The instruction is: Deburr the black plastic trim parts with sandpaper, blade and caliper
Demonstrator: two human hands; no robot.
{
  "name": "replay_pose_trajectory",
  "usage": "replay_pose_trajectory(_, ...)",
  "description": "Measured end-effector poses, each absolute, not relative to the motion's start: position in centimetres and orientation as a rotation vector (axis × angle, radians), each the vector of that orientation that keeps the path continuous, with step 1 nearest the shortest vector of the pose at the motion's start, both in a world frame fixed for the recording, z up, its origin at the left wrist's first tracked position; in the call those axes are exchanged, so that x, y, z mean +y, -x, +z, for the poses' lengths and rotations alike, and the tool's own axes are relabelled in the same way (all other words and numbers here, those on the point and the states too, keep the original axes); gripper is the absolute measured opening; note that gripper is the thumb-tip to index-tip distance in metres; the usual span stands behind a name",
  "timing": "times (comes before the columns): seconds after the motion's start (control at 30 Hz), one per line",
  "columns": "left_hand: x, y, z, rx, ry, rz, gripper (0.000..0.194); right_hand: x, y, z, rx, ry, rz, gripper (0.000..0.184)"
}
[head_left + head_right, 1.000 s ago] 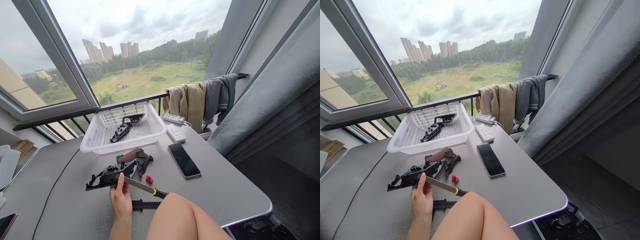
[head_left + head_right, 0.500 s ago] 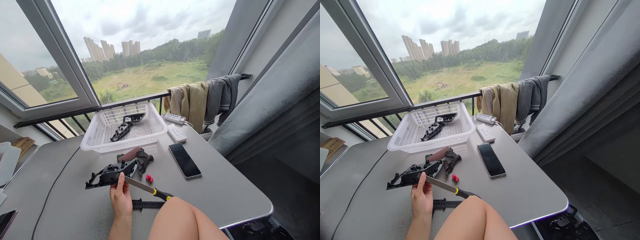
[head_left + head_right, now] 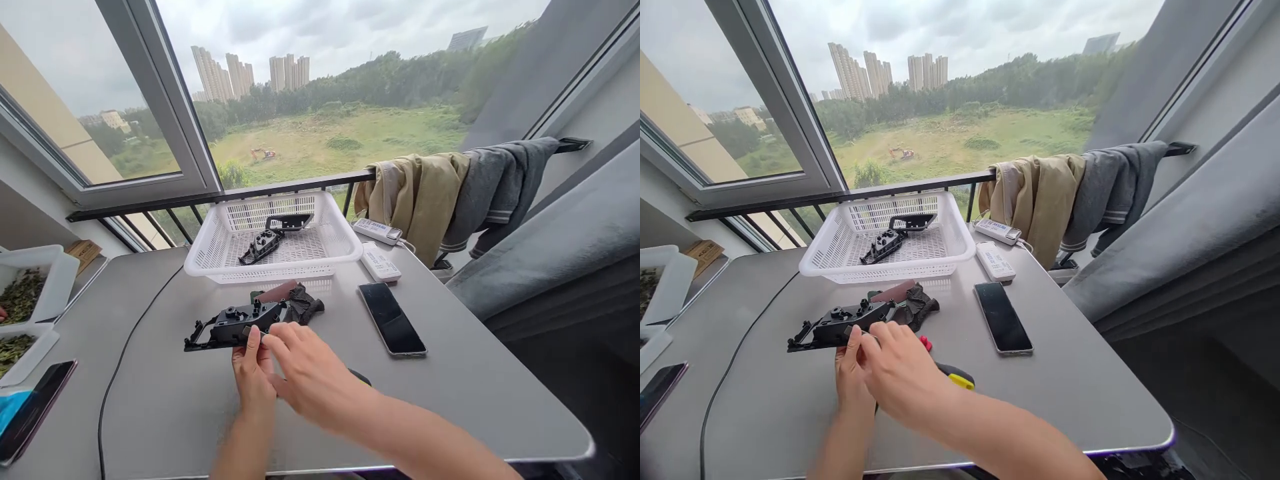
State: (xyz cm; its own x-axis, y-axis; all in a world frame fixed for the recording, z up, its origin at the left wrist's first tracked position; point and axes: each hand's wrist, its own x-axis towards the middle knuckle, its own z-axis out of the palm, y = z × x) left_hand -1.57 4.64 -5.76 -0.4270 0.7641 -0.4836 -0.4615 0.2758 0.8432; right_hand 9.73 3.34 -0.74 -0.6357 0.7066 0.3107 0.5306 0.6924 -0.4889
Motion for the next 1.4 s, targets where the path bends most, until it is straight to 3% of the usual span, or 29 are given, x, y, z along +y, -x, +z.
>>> replay_pose_trajectory(0.07, 4.6, 1.4, -5.8, 1.252, -0.164, 1.772, 0.019, 5.3, -11.1, -1.3, -2.478, 1.248, 0.445, 0.029)
replay_pose_trajectory(0.13, 4.5, 1.2, -5.9, 1.052, -0.092, 1.931, 0.032, 6.0, -12.3, -2.0, -2.519, 1.318, 0.654, 0.026)
replay_pose_trajectory(0.23, 4.5, 0.9, -5.8, 0.985, -0.081, 1.886, 0.040, 5.7, -13.2, -2.9, -2.399, 1.151, 1.027, 0.029)
replay_pose_trajectory(0.37, 4.6, 0.7, -5.1, 0.981, -0.007, 1.914, 0.047, 5.5, -13.7, -3.0, -2.112, 1.097, 1.247, 0.031)
replay_pose_trajectory(0.67, 4.2, 0.9, -5.5, 0.939, -0.239, 1.743, 0.036, 6.3, -14.3, -3.5, -1.316, 1.026, 1.855, 0.049)
replay_pose_trajectory(1.03, 3.5, 0.6, -5.5, 0.881, -0.487, 1.542, 0.023, 5.9, -14.8, -4.5, -1.188, 0.925, 1.995, 0.051)
replay_pose_trajectory(1.4, 2.6, 0.8, -7.1, 1.031, -0.582, 1.672, 0.039, 4.2, -17.8, -2.1, -1.947, 1.268, 1.546, 0.040)
